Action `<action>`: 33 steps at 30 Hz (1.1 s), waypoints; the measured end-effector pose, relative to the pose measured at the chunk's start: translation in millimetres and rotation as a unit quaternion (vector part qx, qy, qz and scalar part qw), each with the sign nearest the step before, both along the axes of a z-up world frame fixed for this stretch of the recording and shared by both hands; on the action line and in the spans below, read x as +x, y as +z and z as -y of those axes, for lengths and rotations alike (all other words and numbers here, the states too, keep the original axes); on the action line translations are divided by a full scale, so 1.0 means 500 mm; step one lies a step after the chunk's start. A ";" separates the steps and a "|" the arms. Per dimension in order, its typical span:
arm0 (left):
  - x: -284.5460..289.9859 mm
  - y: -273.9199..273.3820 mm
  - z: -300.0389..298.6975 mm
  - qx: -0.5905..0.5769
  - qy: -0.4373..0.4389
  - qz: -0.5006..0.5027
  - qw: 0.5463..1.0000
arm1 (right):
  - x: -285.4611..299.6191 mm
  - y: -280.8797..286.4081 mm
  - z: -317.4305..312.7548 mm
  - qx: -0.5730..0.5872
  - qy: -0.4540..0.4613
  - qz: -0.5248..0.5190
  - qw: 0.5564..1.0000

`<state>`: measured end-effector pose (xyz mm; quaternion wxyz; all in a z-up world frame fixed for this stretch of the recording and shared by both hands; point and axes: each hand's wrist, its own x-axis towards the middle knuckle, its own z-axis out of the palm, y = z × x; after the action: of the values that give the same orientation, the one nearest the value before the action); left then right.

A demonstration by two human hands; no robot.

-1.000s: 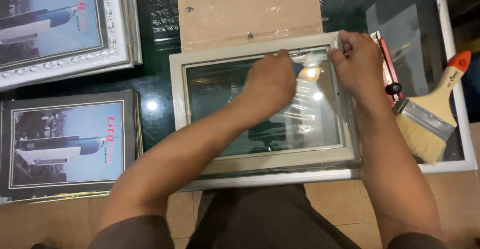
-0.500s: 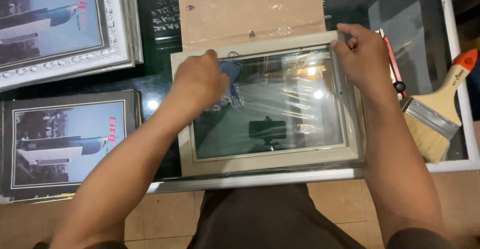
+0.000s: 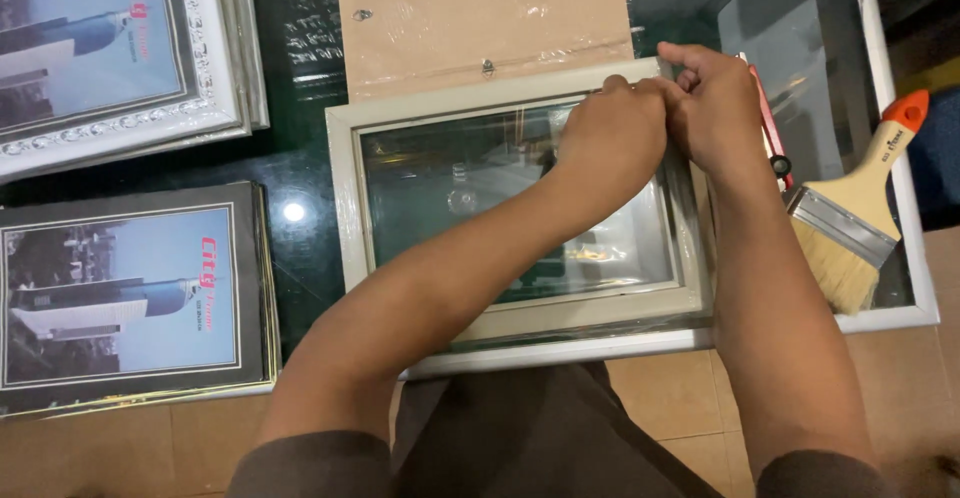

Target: Cleaning a picture frame using a brush and a cloth on a workbench.

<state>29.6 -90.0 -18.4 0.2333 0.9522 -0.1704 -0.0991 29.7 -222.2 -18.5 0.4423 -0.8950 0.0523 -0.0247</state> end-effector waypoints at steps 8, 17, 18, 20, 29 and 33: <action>-0.125 -0.002 -0.048 0.030 -0.155 0.104 0.982 | 0.013 -0.052 0.017 -0.053 0.023 0.050 0.997; -0.160 0.069 -0.093 0.045 -0.384 0.037 0.921 | -0.014 -0.053 -0.006 -0.211 0.032 0.107 0.971; -0.154 0.084 -0.102 0.043 -0.415 0.007 0.909 | -0.016 -0.059 -0.006 -0.224 0.039 0.112 0.967; -0.144 0.076 -0.129 0.058 -0.418 -0.004 0.906 | -0.016 -0.066 -0.002 -0.228 0.042 0.127 0.964; -0.172 0.117 -0.429 0.119 -0.339 -0.054 0.931 | -0.014 -0.055 0.000 -0.216 0.046 0.126 0.967; -0.188 0.148 -0.541 0.205 -0.173 -0.116 0.956 | -0.013 -0.068 0.005 -0.202 0.033 0.126 0.971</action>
<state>-64.4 180.5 55.4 0.0307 0.9173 -0.2804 -0.2809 23.2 -224.8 -52.5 0.2559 -0.9568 -0.0398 -0.1325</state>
